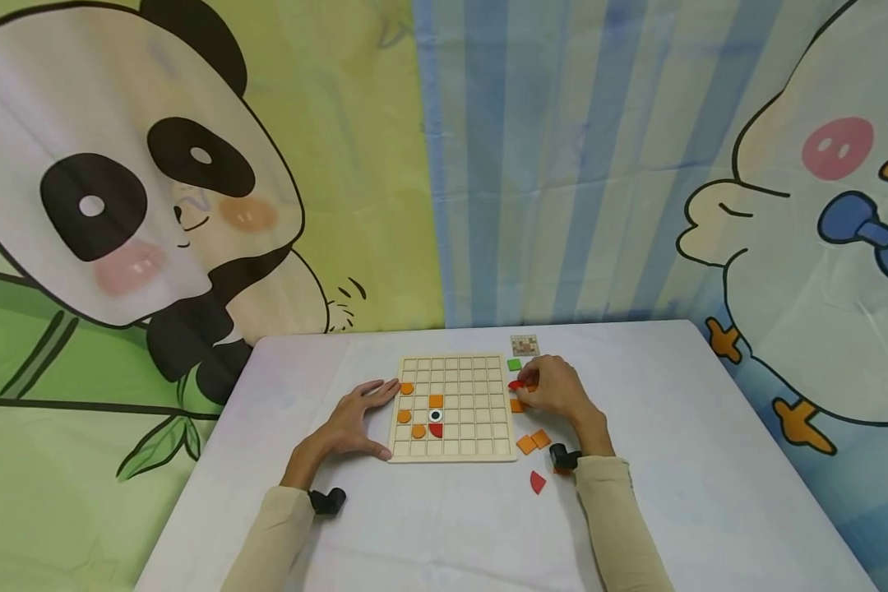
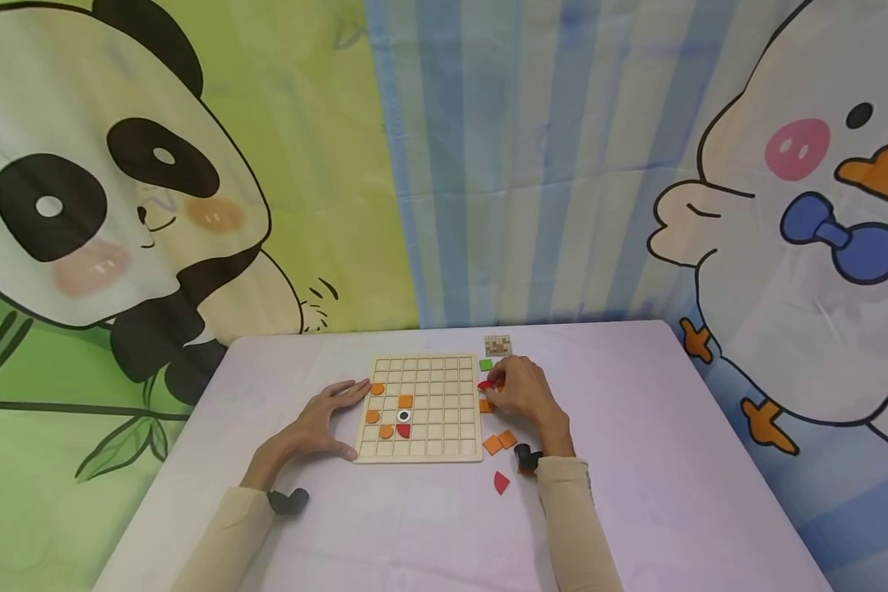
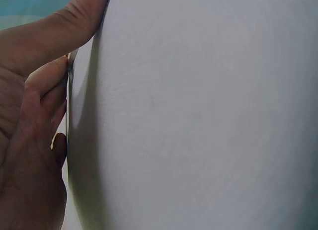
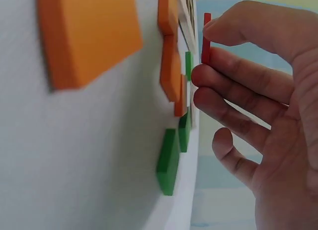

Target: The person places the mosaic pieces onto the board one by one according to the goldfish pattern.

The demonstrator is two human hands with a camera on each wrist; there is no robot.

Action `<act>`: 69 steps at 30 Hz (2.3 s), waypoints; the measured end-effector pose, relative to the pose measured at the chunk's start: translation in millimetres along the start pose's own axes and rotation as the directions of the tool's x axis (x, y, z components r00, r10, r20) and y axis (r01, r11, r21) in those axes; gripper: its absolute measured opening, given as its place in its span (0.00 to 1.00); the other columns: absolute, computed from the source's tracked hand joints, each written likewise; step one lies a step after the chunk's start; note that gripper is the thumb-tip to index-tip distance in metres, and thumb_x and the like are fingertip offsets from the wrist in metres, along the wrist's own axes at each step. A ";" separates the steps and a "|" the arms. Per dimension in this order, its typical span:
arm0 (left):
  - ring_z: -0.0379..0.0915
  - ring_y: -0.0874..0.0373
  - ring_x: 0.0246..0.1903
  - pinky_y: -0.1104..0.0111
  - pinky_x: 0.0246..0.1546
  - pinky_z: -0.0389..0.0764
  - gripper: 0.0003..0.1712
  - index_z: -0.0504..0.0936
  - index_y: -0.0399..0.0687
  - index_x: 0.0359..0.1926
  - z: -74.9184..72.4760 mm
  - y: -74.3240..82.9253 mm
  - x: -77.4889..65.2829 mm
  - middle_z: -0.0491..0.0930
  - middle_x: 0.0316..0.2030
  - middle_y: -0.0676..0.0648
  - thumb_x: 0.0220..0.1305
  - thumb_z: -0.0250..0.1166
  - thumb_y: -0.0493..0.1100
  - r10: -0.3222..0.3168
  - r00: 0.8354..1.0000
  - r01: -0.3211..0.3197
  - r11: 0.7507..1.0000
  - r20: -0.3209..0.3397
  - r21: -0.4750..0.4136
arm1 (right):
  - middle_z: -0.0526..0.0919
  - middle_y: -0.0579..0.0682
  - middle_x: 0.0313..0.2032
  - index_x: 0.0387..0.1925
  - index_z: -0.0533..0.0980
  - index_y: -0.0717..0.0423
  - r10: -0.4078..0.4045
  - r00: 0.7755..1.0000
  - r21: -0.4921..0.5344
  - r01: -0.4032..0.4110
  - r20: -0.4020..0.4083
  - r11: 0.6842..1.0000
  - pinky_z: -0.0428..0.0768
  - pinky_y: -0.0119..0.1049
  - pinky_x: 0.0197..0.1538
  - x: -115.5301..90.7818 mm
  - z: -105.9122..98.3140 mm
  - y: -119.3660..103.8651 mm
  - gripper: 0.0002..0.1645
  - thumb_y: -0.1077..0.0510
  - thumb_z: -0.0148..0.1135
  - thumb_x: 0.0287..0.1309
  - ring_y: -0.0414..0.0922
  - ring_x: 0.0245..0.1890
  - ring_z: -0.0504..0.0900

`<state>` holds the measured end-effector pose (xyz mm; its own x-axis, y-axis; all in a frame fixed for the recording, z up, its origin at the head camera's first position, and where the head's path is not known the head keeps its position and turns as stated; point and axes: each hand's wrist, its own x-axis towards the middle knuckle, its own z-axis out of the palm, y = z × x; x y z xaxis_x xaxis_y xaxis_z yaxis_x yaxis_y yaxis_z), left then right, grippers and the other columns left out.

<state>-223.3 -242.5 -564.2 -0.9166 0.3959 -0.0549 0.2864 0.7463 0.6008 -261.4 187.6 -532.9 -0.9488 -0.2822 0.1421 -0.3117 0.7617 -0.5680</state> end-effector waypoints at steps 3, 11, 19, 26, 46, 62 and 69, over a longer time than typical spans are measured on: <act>0.48 0.35 0.86 0.23 0.77 0.57 0.79 0.62 0.62 0.86 1.1 -0.8 -0.1 0.60 0.87 0.49 0.32 0.94 0.61 -0.002 1.000 0.002 1.000 -0.003 -0.002 | 0.90 0.48 0.33 0.38 0.91 0.56 -0.022 1.000 0.016 0.022 -0.004 1.000 0.84 0.43 0.43 0.7 -0.7 -5.5 0.11 0.53 0.80 0.57 0.42 0.33 0.82; 0.48 0.34 0.86 0.24 0.77 0.57 0.79 0.61 0.63 0.86 0.6 -1.2 -1.5 0.58 0.87 0.48 0.33 0.94 0.61 -0.003 1.000 0.003 1.000 0.005 0.015 | 0.92 0.48 0.35 0.38 0.92 0.55 -0.062 0.998 0.065 0.062 -0.003 0.996 0.86 0.44 0.43 10.1 8.1 -17.5 0.10 0.55 0.78 0.56 0.43 0.35 0.85; 0.48 0.34 0.86 0.23 0.77 0.56 0.78 0.62 0.62 0.86 0.3 0.9 -1.7 0.59 0.87 0.49 0.34 0.94 0.61 0.003 1.000 -0.002 1.000 0.008 -0.004 | 0.93 0.46 0.34 0.38 0.92 0.54 -0.136 0.991 0.097 0.134 0.017 0.986 0.85 0.57 0.63 21.4 27.0 -27.8 0.09 0.59 0.75 0.55 0.38 0.32 0.85; 0.48 0.36 0.86 0.24 0.77 0.56 0.78 0.62 0.63 0.86 1.5 1.8 -3.0 0.60 0.86 0.49 0.33 0.94 0.60 -0.011 1.000 0.011 1.000 -0.003 0.004 | 0.93 0.46 0.38 0.41 0.92 0.54 -0.141 0.988 0.089 0.136 0.059 0.987 0.87 0.40 0.43 32.5 41.8 -42.6 0.10 0.58 0.75 0.56 0.39 0.35 0.84; 0.48 0.36 0.86 0.22 0.76 0.55 0.78 0.62 0.61 0.86 0.7 -3.2 0.4 0.61 0.86 0.50 0.34 0.93 0.63 0.022 1.000 -0.022 1.000 -0.004 0.010 | 0.94 0.46 0.37 0.43 0.93 0.53 -0.218 0.971 0.145 0.203 0.098 0.968 0.87 0.40 0.45 62.6 71.1 -74.6 0.09 0.58 0.77 0.61 0.39 0.35 0.87; 0.48 0.34 0.86 0.21 0.75 0.56 0.77 0.62 0.57 0.86 -1.8 0.9 -1.0 0.60 0.86 0.48 0.34 0.93 0.61 0.031 0.999 -0.031 0.999 -0.009 0.010 | 0.95 0.47 0.41 0.45 0.93 0.52 -0.178 0.979 0.187 0.157 0.100 0.970 0.88 0.43 0.49 62.8 83.0 -77.8 0.09 0.58 0.76 0.65 0.41 0.37 0.89; 0.48 0.34 0.86 0.22 0.76 0.56 0.77 0.61 0.60 0.86 -1.7 2.5 -1.6 0.59 0.87 0.47 0.36 0.93 0.61 0.018 1.000 -0.018 1.000 0.005 0.004 | 0.94 0.43 0.38 0.46 0.94 0.46 -0.162 0.979 0.138 0.145 0.123 0.980 0.84 0.37 0.43 64.0 85.1 -79.0 0.09 0.57 0.75 0.66 0.37 0.33 0.85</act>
<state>-221.6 -242.2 -561.2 -0.9099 0.4120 -0.0482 0.3040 0.7412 0.5986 -293.0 59.7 -547.9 -0.8718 -0.4720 0.1314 -0.4358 0.6246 -0.6480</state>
